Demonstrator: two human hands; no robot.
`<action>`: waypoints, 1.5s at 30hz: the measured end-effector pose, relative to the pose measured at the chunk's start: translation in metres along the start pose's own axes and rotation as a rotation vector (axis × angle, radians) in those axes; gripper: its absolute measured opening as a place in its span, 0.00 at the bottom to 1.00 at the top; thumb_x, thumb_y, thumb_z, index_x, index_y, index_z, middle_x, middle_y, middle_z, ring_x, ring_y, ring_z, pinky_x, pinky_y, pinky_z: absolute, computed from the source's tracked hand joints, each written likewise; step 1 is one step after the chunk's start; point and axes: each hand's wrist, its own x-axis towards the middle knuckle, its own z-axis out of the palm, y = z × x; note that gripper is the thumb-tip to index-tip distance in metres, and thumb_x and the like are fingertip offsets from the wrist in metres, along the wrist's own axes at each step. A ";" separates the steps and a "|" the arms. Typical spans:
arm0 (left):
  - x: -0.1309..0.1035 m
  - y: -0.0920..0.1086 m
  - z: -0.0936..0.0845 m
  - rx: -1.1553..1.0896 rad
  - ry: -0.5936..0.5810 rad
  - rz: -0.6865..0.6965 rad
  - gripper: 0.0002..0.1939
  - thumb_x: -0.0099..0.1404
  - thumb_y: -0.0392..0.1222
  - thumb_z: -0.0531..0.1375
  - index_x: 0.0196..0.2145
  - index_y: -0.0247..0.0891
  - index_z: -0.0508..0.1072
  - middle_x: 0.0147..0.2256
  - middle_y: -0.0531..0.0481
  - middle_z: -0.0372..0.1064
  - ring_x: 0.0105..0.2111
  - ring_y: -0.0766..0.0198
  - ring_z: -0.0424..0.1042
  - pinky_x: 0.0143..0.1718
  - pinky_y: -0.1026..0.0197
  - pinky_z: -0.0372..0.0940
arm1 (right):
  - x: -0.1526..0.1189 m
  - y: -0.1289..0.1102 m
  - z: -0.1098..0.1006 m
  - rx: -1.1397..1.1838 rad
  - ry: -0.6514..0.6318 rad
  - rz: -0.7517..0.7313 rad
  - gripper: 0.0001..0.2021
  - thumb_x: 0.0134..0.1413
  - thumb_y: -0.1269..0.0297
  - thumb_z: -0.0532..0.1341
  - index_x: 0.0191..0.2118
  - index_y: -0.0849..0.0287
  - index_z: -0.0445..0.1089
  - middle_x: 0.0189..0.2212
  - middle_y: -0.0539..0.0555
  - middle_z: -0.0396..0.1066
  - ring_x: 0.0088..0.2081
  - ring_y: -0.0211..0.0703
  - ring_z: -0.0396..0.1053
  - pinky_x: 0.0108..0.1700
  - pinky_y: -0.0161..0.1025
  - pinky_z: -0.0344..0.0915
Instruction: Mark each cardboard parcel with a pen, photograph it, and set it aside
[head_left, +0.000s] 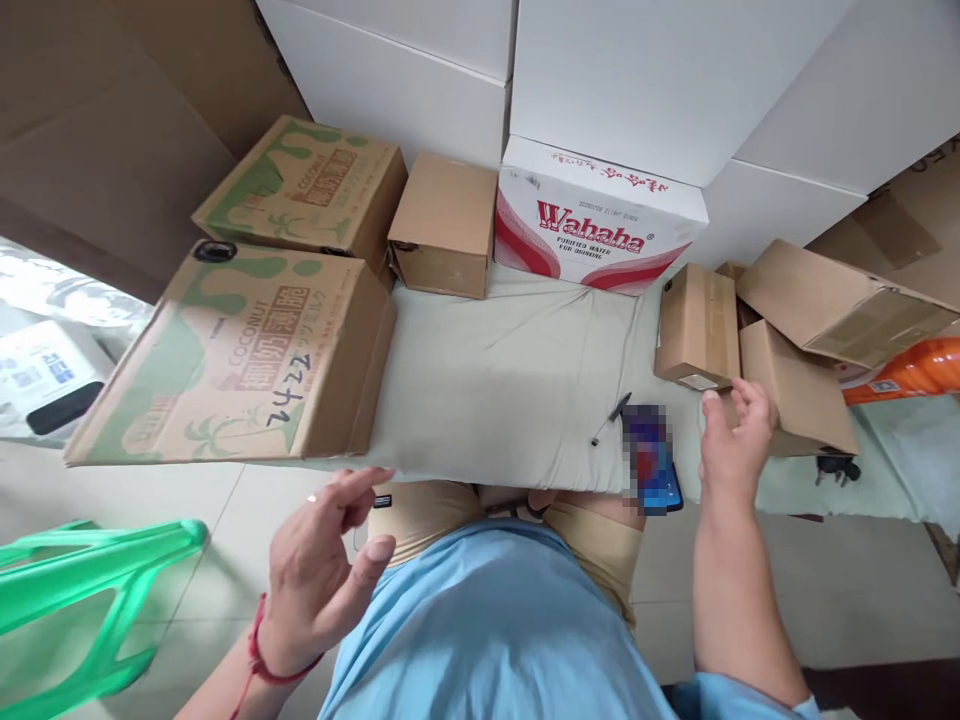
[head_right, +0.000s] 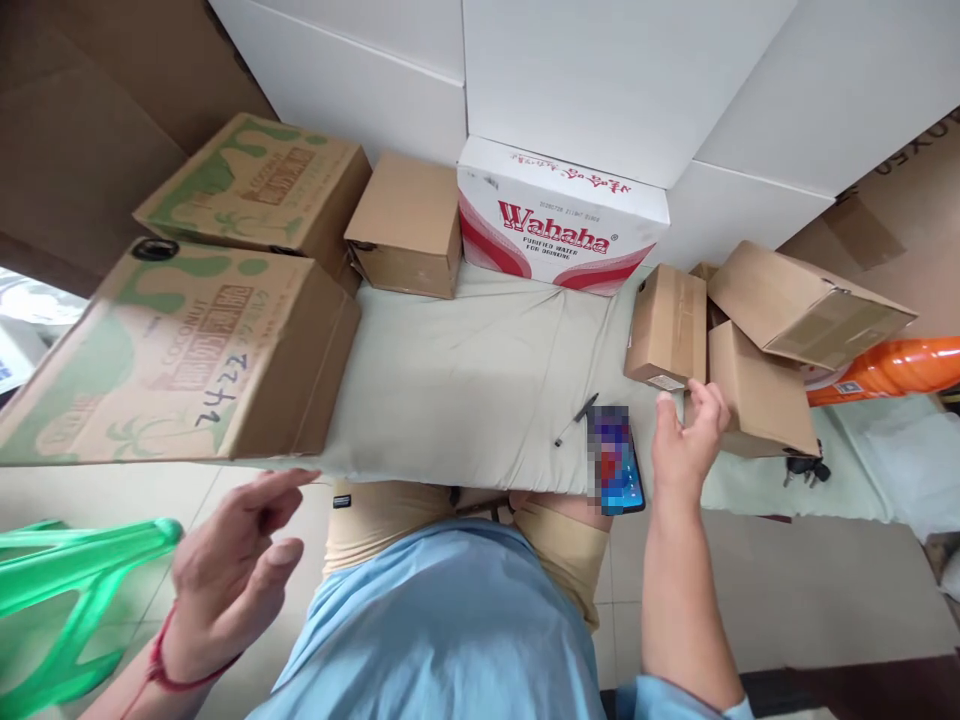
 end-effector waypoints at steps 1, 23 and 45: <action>0.004 0.003 0.000 0.004 0.028 0.016 0.19 0.67 0.59 0.66 0.50 0.48 0.79 0.28 0.51 0.64 0.26 0.55 0.65 0.31 0.51 0.63 | -0.018 -0.007 -0.001 0.003 0.009 -0.008 0.26 0.60 0.48 0.68 0.58 0.58 0.74 0.67 0.67 0.65 0.67 0.62 0.69 0.63 0.61 0.73; 0.278 -0.044 0.162 0.318 0.382 -0.303 0.71 0.57 0.61 0.77 0.81 0.31 0.40 0.80 0.24 0.33 0.80 0.30 0.36 0.76 0.31 0.45 | -0.108 0.009 -0.055 0.116 -0.096 0.313 0.22 0.61 0.45 0.69 0.49 0.57 0.78 0.45 0.58 0.80 0.39 0.47 0.80 0.44 0.45 0.75; 0.282 -0.054 0.180 0.296 0.358 -0.380 0.76 0.55 0.62 0.76 0.81 0.33 0.33 0.79 0.18 0.28 0.80 0.27 0.31 0.76 0.25 0.39 | -0.106 0.007 -0.043 0.136 -0.202 0.389 0.24 0.57 0.40 0.71 0.43 0.58 0.80 0.36 0.57 0.83 0.31 0.44 0.78 0.38 0.42 0.76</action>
